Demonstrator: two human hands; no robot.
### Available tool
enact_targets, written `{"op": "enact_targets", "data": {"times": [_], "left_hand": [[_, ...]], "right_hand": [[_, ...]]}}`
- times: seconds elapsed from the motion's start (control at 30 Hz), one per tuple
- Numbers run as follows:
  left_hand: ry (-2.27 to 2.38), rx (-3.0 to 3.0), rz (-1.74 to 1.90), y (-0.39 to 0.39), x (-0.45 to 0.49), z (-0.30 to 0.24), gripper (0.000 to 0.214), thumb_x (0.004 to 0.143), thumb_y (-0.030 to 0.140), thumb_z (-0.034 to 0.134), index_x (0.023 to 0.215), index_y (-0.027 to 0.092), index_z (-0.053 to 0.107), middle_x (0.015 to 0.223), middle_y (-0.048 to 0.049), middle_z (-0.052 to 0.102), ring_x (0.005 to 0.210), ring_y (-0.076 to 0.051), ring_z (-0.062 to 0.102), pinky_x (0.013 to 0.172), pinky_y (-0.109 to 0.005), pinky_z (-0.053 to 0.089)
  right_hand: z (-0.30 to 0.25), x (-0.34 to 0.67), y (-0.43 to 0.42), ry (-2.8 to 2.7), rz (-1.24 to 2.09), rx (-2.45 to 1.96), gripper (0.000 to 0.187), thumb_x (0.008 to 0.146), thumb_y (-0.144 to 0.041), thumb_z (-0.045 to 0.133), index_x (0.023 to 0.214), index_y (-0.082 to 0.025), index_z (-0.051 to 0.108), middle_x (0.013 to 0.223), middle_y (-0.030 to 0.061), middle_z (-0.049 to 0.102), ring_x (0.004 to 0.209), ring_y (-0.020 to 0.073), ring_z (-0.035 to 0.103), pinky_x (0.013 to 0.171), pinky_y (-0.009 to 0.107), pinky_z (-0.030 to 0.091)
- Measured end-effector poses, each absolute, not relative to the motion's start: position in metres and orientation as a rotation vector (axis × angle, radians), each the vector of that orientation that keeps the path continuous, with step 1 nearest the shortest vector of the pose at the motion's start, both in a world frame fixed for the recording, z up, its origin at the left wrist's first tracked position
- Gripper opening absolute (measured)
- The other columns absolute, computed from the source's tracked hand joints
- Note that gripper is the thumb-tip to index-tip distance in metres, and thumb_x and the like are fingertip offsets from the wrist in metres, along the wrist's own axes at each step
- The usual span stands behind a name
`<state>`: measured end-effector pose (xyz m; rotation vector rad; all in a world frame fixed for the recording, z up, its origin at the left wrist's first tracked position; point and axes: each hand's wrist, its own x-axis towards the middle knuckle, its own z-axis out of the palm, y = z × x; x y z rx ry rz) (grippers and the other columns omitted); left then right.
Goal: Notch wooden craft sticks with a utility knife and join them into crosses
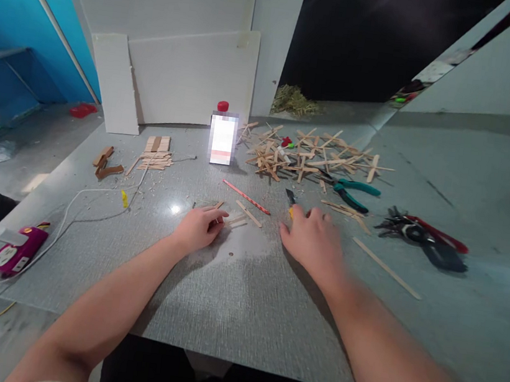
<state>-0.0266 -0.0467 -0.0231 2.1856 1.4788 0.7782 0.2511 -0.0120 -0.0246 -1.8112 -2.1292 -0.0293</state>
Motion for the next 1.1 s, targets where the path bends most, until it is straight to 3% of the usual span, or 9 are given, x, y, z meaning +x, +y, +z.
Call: {"op": "enact_targets", "data": {"times": [0.17,0.33,0.5,0.67,0.77,0.97,1.1], "left_hand": [[1.541,2.285,0.706,-0.048,-0.026,-0.025,0.022,0.092,0.021,0.057,0.105,0.024,0.075,0.101,-0.0064,0.076,0.087,-0.020,0.070,0.080,-0.031,0.053],[1.581,2.337,0.626,-0.046,-0.027,-0.024,0.021,0.089,0.018,0.060,0.100,0.025,0.076,0.098,-0.0063,0.077,0.084,-0.021,0.070,0.075,-0.030,0.051],[1.549,2.386,0.556,-0.045,-0.030,-0.023,0.020,0.088,0.017,0.062,0.101,0.025,0.076,0.095,-0.0051,0.076,0.078,-0.020,0.069,0.070,-0.028,0.048],[1.483,2.451,0.512,-0.045,-0.032,-0.018,0.018,0.091,0.024,0.063,0.103,0.023,0.075,0.091,-0.0059,0.075,0.078,-0.021,0.069,0.071,-0.030,0.047],[1.409,2.507,0.502,-0.044,-0.032,-0.014,0.021,0.092,0.028,0.063,0.109,0.023,0.075,0.095,-0.0075,0.074,0.091,-0.023,0.068,0.082,-0.035,0.047],[1.301,2.564,0.463,-0.041,-0.035,-0.016,0.022,0.092,0.020,0.057,0.103,0.023,0.076,0.098,-0.0068,0.073,0.098,-0.024,0.067,0.088,-0.038,0.044],[1.288,2.552,0.453,-0.040,-0.037,-0.017,0.021,0.093,0.020,0.056,0.100,0.021,0.076,0.096,-0.0063,0.074,0.094,-0.022,0.068,0.086,-0.036,0.045]], "right_hand": [[-0.038,0.255,-0.004,-2.068,0.044,-1.906,0.027,0.091,-0.028,0.060,0.111,-0.011,0.062,0.096,0.0254,0.067,0.084,0.0350,0.068,0.071,0.040,0.046],[-0.038,0.255,0.003,-1.952,0.202,-1.863,0.030,0.090,-0.030,0.062,0.111,-0.008,0.060,0.104,0.0289,0.067,0.090,0.0366,0.069,0.071,0.039,0.047],[-0.035,0.249,0.004,-1.892,0.561,-1.648,0.026,0.092,-0.044,0.062,0.100,-0.019,0.064,0.082,0.0079,0.071,0.072,0.0233,0.066,0.064,0.032,0.046],[-0.041,0.235,-0.006,-1.776,0.896,-1.365,0.043,0.094,-0.044,0.057,0.133,-0.026,0.054,0.088,0.0031,0.073,0.058,0.0160,0.061,0.053,0.028,0.046],[-0.043,0.231,-0.010,-1.699,1.055,-1.233,0.040,0.096,-0.046,0.052,0.131,-0.026,0.057,0.090,0.0024,0.071,0.050,0.0120,0.054,0.046,0.025,0.043],[-0.034,0.230,-0.016,-1.597,1.207,-1.015,0.043,0.088,-0.047,0.067,0.125,-0.026,0.062,0.098,0.0033,0.068,0.074,0.0157,0.063,0.063,0.027,0.054],[-0.031,0.230,-0.023,-1.562,1.324,-0.832,0.048,0.091,-0.057,0.061,0.129,-0.027,0.058,0.100,0.0060,0.072,0.078,0.0184,0.066,0.069,0.034,0.057]]}}
